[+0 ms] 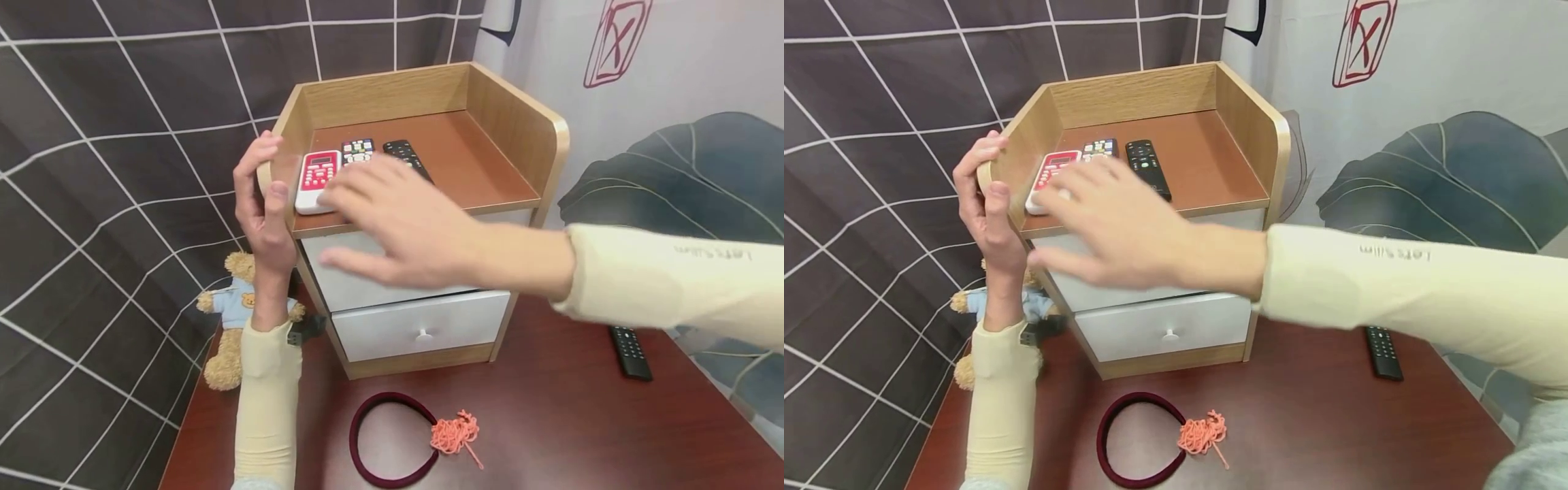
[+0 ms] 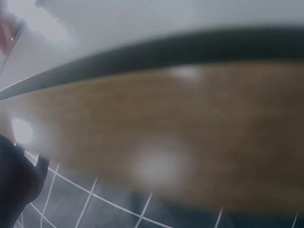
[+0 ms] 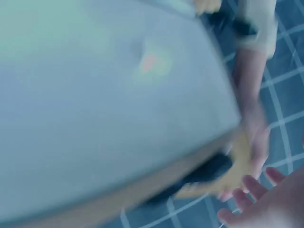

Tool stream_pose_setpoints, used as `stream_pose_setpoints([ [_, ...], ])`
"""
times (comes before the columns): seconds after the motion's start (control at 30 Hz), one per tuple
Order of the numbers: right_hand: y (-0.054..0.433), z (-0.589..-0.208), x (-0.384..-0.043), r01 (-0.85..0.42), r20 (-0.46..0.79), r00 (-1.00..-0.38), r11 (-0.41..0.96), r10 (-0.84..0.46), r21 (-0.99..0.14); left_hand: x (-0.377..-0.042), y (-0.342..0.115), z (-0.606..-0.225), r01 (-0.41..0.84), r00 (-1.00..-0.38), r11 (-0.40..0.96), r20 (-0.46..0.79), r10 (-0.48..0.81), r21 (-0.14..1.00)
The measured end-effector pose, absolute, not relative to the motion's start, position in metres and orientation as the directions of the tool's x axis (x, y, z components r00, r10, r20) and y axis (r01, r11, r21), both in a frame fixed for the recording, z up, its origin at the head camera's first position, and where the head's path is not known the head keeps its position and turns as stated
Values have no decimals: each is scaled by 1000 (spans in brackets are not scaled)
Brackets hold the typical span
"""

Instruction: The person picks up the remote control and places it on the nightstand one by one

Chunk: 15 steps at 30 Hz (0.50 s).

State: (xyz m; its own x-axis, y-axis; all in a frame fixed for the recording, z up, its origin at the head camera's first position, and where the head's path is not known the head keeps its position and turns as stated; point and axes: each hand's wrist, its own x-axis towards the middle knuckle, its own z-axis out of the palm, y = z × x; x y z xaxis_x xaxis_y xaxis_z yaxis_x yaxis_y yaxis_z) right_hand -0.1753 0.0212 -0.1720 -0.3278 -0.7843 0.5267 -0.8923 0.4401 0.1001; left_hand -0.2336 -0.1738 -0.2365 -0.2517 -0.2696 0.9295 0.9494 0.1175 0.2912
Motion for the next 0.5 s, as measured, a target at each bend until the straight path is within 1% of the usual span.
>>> stream_pose_setpoints([
  [0.07, 20, -187, -162, -931, 527, -251, 352, -812, 98, -233, -174, -237, 950, -248, 120, 930, -271, 288],
  [0.17, 20, -205, -143, -964, 490, -177, 250, -854, 88, -234, -173, -238, 950, -242, 129, 932, -269, 284],
  [0.27, 24, -221, -129, -982, 440, -93, 156, -893, 109, -235, -173, -239, 949, -241, 138, 935, -260, 282],
  [0.4, 30, -240, -122, -982, 390, 61, 14, -919, 187, -235, -174, -239, 944, -248, 155, 936, -250, 292],
  [0.5, 34, -252, -122, -972, 368, 174, -99, -913, 215, -234, -175, -237, 939, -260, 159, 934, -247, 303],
])
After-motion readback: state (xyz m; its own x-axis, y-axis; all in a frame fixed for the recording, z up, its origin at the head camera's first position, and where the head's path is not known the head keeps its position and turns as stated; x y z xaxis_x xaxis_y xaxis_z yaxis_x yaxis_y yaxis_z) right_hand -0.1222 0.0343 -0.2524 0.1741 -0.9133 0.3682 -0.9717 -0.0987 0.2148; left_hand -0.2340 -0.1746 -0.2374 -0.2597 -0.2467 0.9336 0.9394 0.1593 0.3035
